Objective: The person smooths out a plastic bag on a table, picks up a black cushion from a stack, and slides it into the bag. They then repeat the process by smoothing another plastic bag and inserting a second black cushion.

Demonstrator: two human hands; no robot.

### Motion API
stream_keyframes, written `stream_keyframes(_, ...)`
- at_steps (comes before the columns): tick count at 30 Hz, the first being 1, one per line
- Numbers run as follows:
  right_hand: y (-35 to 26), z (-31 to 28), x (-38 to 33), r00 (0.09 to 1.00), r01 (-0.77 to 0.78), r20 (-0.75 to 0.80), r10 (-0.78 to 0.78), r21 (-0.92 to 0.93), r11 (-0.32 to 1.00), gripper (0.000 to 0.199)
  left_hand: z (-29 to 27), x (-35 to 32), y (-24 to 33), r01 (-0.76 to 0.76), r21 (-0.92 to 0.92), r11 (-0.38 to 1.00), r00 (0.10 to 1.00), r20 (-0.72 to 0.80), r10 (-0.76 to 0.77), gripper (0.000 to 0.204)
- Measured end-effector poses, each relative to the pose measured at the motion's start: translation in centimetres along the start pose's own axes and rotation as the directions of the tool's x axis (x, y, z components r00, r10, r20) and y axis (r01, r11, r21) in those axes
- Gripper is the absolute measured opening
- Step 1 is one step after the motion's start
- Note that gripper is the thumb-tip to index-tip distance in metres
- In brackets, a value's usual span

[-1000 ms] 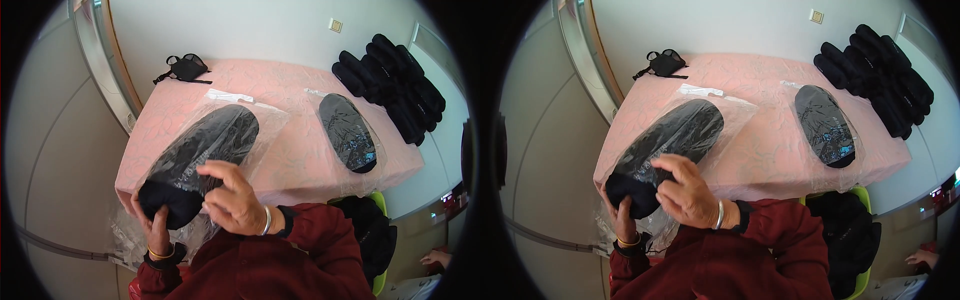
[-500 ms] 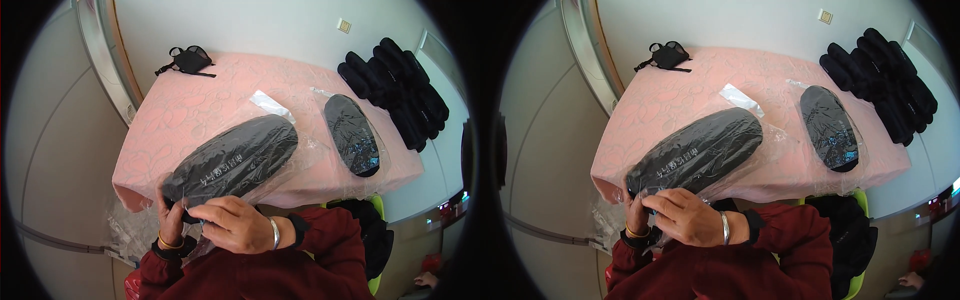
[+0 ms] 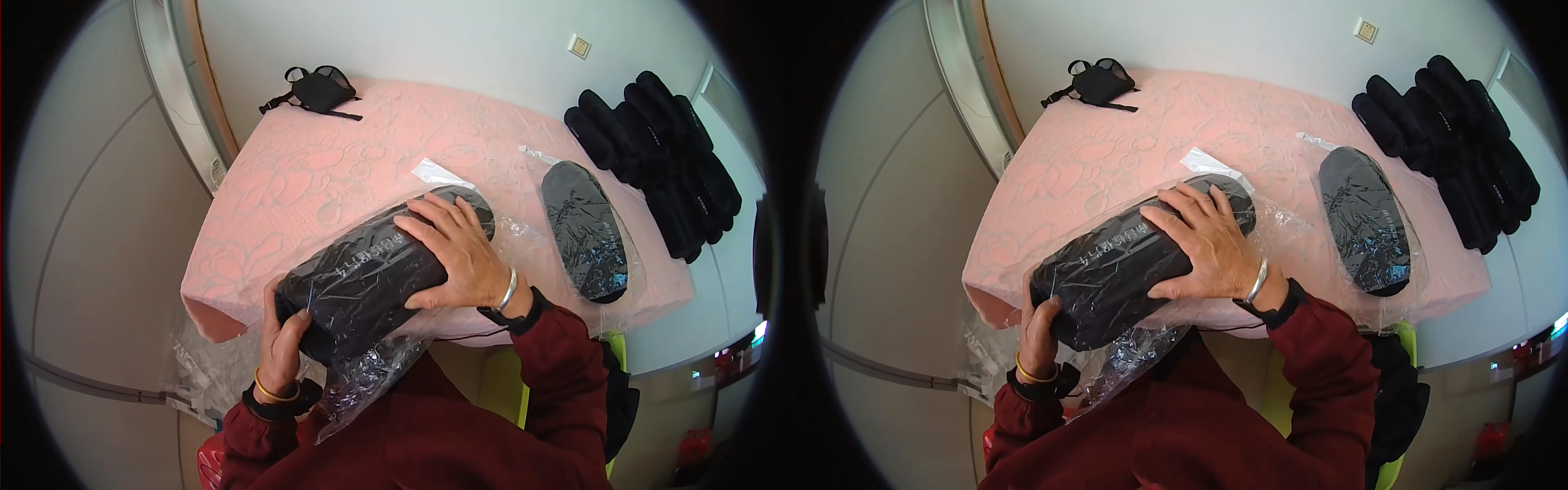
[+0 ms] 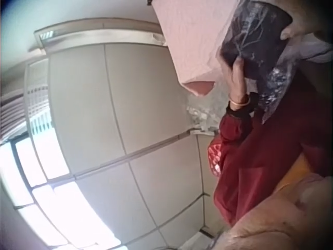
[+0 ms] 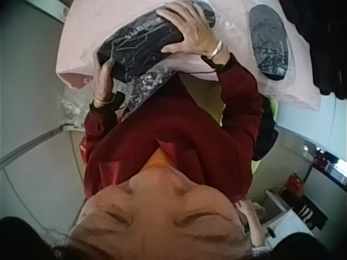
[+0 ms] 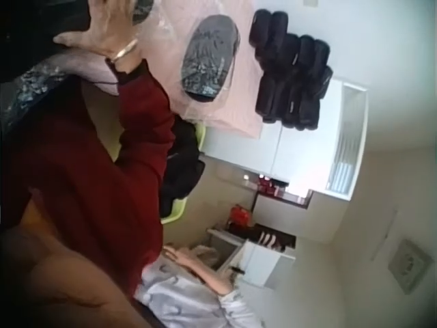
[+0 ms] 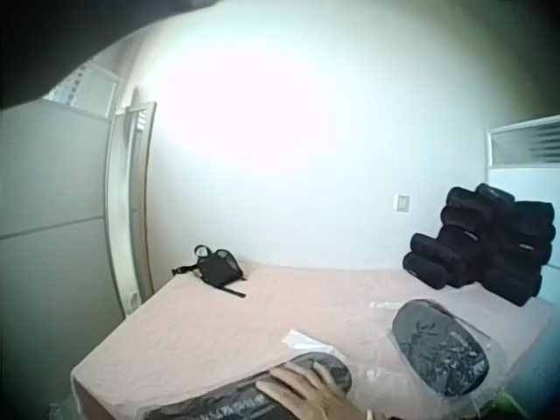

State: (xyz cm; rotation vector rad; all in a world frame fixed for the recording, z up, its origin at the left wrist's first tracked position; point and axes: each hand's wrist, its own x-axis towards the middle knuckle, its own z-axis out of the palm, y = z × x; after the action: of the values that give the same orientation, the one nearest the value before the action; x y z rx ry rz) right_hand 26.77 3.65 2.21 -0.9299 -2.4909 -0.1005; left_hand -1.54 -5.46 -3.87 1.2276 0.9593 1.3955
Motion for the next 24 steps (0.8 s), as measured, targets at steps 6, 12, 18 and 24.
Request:
stream_keyframes(6, -0.9, 1.0, -1.4, 1.000, 0.022, -0.009, -0.022, 0.000, 1.000, 0.103, 1.0, -0.9, -3.1, -0.007, 0.014, 1.000, 1.000, 0.020, 0.007, 0.049)
stream_keyframes(12, -1.5, 1.0, -2.2, 0.999, -0.007, -0.043, 0.006, -0.014, 1.000, 0.104, -1.9, -2.0, 2.2, -0.115, 0.381, 0.917, 0.984, 0.172, 0.051, 0.046)
stream_keyframes(18, -3.2, 2.3, -0.4, 0.965, -0.243, -0.130, 0.227, -0.120, 0.963, 0.104, -0.5, -3.9, 9.6, -0.435, 0.616, 0.657, 0.900, 0.271, 0.342, 0.046)
stream_keyframes(24, -5.3, 2.8, 0.9, 0.984, -0.159, -0.104, 0.147, -0.111, 0.981, 0.101, 6.4, 1.7, 9.2, -0.731, 0.651, 0.206, 0.659, 0.595, 0.460, 0.072)
